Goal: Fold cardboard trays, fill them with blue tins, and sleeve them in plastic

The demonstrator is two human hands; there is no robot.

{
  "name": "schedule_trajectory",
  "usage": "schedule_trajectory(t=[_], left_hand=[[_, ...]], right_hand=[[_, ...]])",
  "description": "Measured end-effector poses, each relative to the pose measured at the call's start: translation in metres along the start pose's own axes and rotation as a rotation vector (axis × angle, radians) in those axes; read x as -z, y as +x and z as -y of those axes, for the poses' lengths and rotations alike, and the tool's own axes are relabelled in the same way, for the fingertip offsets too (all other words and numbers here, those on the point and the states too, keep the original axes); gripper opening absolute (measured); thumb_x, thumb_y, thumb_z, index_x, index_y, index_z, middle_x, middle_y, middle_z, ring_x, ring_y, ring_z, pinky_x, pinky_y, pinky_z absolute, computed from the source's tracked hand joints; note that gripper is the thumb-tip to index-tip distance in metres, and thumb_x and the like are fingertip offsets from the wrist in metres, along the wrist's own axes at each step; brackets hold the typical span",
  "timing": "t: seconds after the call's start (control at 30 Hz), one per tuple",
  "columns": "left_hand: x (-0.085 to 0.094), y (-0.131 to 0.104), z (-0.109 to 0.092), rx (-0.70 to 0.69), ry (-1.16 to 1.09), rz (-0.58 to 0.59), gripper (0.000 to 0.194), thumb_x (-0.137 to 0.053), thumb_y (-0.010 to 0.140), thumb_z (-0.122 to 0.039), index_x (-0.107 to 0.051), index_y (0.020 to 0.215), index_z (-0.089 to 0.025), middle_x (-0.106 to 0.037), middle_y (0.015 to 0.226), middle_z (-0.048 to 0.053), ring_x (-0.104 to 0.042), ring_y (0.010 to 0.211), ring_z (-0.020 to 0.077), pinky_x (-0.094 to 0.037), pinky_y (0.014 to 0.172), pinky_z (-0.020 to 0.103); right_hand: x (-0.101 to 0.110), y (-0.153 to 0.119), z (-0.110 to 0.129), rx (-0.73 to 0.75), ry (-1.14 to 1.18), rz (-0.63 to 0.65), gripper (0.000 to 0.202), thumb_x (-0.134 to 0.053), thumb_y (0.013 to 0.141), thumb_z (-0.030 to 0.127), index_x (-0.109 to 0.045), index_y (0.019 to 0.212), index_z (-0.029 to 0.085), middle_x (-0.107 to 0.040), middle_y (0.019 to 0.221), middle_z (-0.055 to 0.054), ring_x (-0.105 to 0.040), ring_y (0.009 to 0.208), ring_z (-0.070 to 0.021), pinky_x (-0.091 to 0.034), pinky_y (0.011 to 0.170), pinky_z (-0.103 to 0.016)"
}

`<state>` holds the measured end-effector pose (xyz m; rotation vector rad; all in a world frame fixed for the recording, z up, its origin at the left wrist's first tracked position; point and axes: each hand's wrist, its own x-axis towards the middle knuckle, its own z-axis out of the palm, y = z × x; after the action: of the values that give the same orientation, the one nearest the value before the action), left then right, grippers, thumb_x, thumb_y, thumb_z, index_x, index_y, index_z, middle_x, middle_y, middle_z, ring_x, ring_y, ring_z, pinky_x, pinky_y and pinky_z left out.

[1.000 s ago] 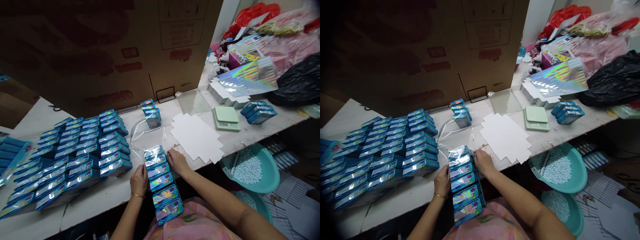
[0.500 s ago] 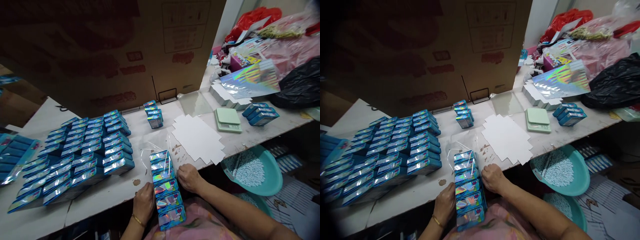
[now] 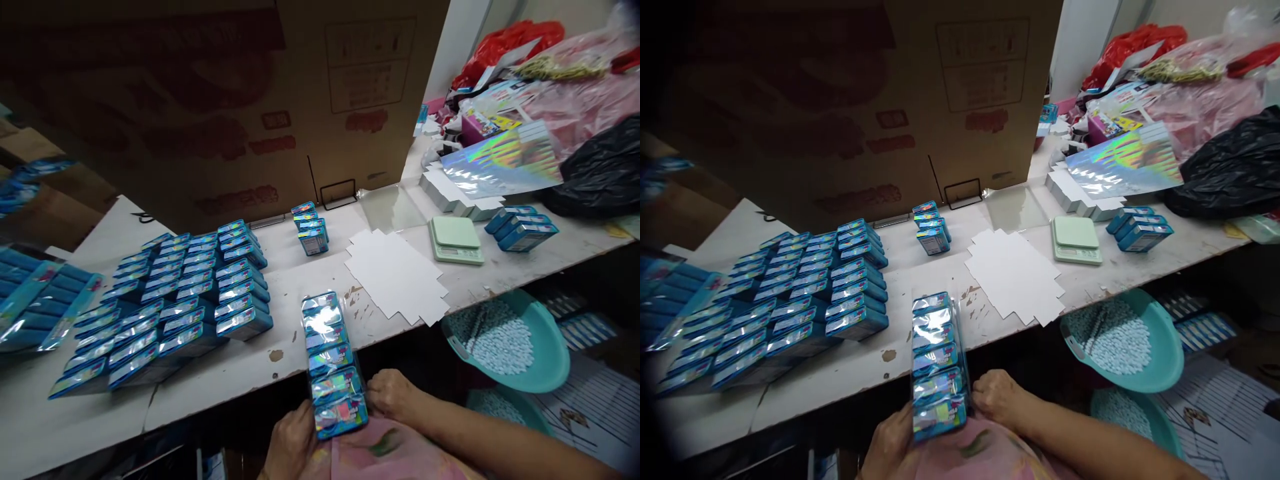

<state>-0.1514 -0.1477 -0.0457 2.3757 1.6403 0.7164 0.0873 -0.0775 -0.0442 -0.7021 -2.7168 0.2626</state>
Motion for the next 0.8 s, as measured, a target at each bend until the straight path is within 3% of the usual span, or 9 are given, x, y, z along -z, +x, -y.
schedule_trajectory(t=[0.13,0.23,0.37,0.47,0.67,0.8], left_hand=[[-0.005,0.018,0.019,0.19,0.157,-0.1,0.024,-0.03,0.083,-0.024,-0.053,0.076,-0.019,-0.059,0.065,0.004,-0.057,0.054,0.014,-0.042,0.049,0.022],[-0.002,0.032,0.044,0.39,0.263,-0.173,0.021,-0.031,0.082,-0.022,-0.051,0.076,-0.018,-0.057,0.067,0.004,-0.056,0.057,0.0143,-0.039,0.05,0.023],[0.011,0.045,0.073,0.592,0.365,-0.14,0.016,-0.036,0.079,-0.02,-0.047,0.068,-0.018,-0.054,0.064,0.003,-0.054,0.059,0.0146,-0.035,0.051,0.023],[0.024,0.051,0.086,0.671,0.409,-0.068,0.009,-0.041,0.076,-0.017,-0.049,0.072,-0.017,-0.056,0.071,0.005,-0.055,0.062,0.0155,-0.034,0.052,0.023],[0.034,0.058,0.097,0.801,0.352,0.024,0.009,-0.043,0.074,-0.014,-0.051,0.078,-0.016,-0.058,0.079,0.007,-0.054,0.059,0.0155,-0.033,0.051,0.024],[0.034,0.049,0.1,0.894,0.238,-0.129,0.016,-0.038,0.079,-0.021,-0.052,0.086,-0.017,-0.058,0.082,0.007,-0.056,0.067,0.0184,-0.038,0.057,0.028]], right_hand=[[0.001,0.037,0.014,-0.192,0.017,0.067,0.015,-0.043,0.07,0.017,-0.054,0.06,0.016,-0.057,0.059,-0.002,-0.049,0.051,-0.0119,-0.029,0.048,-0.027],[-0.008,0.07,0.03,-0.222,0.024,0.118,0.015,-0.045,0.069,0.019,-0.057,0.061,0.016,-0.061,0.061,-0.004,-0.053,0.051,-0.0143,-0.029,0.044,-0.027],[-0.026,0.106,0.052,-0.177,0.085,0.157,0.019,-0.045,0.072,0.025,-0.06,0.064,0.017,-0.065,0.066,-0.004,-0.056,0.052,-0.0172,-0.028,0.04,-0.028],[-0.034,0.127,0.065,-0.145,0.102,0.164,0.021,-0.045,0.075,0.026,-0.06,0.062,0.018,-0.065,0.065,-0.004,-0.058,0.053,-0.0186,-0.029,0.04,-0.028],[-0.035,0.147,0.079,-0.227,0.141,0.147,0.021,-0.046,0.076,0.019,-0.062,0.063,0.021,-0.066,0.064,-0.006,-0.059,0.054,-0.018,-0.035,0.045,-0.029],[-0.014,0.134,0.066,-0.19,0.301,0.112,0.026,-0.043,0.081,0.024,-0.062,0.062,0.023,-0.065,0.065,-0.005,-0.059,0.057,-0.0172,-0.039,0.05,-0.028]])
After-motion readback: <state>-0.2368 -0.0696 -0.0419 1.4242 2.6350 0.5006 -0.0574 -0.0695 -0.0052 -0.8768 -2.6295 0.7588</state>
